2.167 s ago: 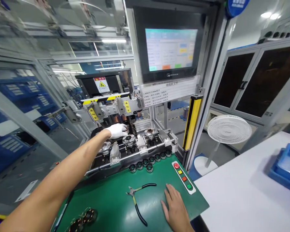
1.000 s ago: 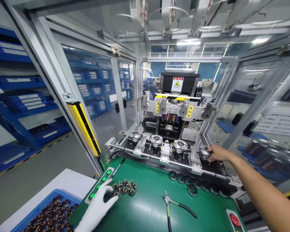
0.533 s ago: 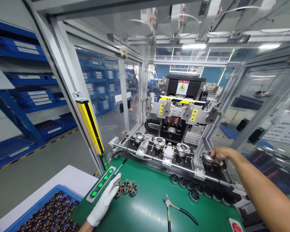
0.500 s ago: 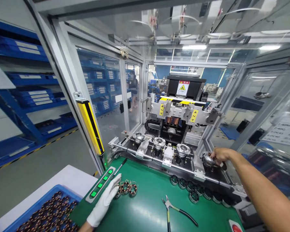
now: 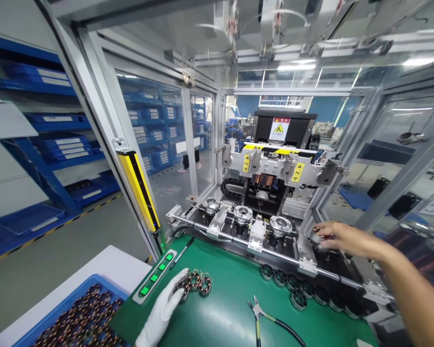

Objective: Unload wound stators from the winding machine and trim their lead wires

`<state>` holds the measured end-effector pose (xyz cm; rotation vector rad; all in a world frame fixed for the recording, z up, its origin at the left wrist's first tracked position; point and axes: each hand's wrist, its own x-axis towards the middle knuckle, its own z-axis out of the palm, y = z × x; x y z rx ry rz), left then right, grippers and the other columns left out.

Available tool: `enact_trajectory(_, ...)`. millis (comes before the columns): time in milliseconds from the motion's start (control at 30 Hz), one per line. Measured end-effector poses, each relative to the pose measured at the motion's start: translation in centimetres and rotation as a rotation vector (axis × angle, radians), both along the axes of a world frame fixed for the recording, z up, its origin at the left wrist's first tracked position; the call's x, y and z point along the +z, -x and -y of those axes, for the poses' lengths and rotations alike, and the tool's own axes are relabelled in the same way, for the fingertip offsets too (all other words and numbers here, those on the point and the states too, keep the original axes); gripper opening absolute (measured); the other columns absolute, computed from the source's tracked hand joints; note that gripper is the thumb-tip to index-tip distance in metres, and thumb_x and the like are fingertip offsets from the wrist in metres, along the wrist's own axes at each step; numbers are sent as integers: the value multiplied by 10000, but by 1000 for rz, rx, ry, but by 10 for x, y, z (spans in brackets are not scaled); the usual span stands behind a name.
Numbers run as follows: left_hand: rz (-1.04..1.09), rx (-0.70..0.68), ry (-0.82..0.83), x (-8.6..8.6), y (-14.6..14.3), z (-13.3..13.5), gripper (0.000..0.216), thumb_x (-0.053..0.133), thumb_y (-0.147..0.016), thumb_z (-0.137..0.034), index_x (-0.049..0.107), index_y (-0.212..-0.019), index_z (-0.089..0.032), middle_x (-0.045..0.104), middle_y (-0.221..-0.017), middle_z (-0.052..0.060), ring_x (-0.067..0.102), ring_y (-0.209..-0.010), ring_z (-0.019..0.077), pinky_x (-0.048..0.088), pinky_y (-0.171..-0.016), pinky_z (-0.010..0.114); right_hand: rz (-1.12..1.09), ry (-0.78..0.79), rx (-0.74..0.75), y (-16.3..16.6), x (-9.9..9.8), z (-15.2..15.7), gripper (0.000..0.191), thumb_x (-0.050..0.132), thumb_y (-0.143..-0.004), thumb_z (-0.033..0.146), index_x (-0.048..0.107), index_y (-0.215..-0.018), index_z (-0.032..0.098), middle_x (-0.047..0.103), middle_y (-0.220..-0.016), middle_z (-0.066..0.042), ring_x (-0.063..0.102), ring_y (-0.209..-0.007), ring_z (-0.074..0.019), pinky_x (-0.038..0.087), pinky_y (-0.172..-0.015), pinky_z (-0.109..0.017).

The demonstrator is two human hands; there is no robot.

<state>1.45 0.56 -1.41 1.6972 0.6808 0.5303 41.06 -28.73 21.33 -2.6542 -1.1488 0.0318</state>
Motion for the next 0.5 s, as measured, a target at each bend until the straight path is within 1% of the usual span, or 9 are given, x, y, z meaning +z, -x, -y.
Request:
enact_trajectory(33, 3, 11, -8, 0, 0, 0, 652, 461, -936, -596, 541, -1418, -164, 533, -1513, 140, 501, -1410, 268, 372, -1217, 463, -125, 81, 127, 21, -1, -5, 231, 604, -896, 216, 822, -962, 251, 631, -1382, -147, 628, -1263, -246, 465, -1084, -374)
enact_trajectory(67, 3, 20, -22, 2, 0, -1, 654, 434, -949, -588, 521, -1431, -155, 526, -1518, 147, 508, -1404, 262, 392, -1205, 453, -202, 129, 217, 48, -5, -12, 268, 598, -920, 279, 787, -1109, 284, 545, -1486, -121, 547, -1363, -263, 410, -1161, -422)
enact_trajectory(100, -2, 32, -46, 3, -1, -4, 654, 413, -959, -581, 510, -1435, -144, 513, -1527, 157, 506, -1405, 262, 406, -1196, 450, -222, 130, 275, 79, -15, -21, 295, 537, -961, 326, 766, -1142, 279, 460, -1560, -106, 486, -1420, -273, 380, -1196, -458)
enact_trajectory(167, -20, 49, -130, 9, -2, -14, 640, 392, -969, -569, 519, -1421, -134, 475, -1554, 171, 460, -1441, 275, 397, -1200, 469, -256, 136, 447, 144, -47, -41, 346, 460, -994, 310, 734, -1186, 226, 352, -1622, -117, 337, -1512, -310, 329, -1225, -545)
enact_trajectory(267, -65, 5, -310, 24, -5, -31, 569, 413, -974, -539, 576, -1378, -174, 463, -1568, 146, 388, -1487, 283, 332, -1231, 512, -218, 133, 676, 220, -116, -78, 305, 457, -961, 163, 759, -982, 129, 345, -1615, -156, 220, -1542, -381, 328, -1183, -660)
enact_trajectory(333, -99, -74, -437, 35, -11, -38, 506, 462, -963, -511, 619, -1343, -216, 502, -1543, 118, 425, -1464, 277, 327, -1230, 518, -106, 62, 743, 246, -157, -105, 333, 425, -959, 96, 757, -930, 98, 363, -1597, -188, 243, -1531, -399, 363, -1147, -686)
enact_trajectory(400, -135, -164, -552, 43, -20, -38, 446, 532, -932, -482, 669, -1285, -246, 553, -1503, 94, 479, -1421, 278, 349, -1216, 513, 13, -25, 722, 257, -182, -127, 311, 447, -958, 90, 758, -938, 101, 422, -1555, -214, 343, -1489, -405, 427, -1103, -678)
enact_trajectory(433, -155, -206, -602, 45, -25, -36, 422, 561, -914, -468, 692, -1253, -252, 578, -1479, 87, 491, -1408, 286, 357, -1208, 516, 60, -69, 691, 259, -188, -134, 287, 469, -953, 92, 754, -979, 104, 456, -1526, -230, 395, -1461, -404, 459, -1079, -664)
enact_trajectory(500, -201, -273, -687, 47, -35, -28, 404, 598, -887, -447, 716, -1217, -246, 613, -1438, 90, 486, -1402, 319, 361, -1193, 533, 111, -150, 636, 261, -188, -139, 267, 523, -929, 99, 720, -1110, 105, 506, -1473, -260, 459, -1417, -398, 501, -1040, -633)
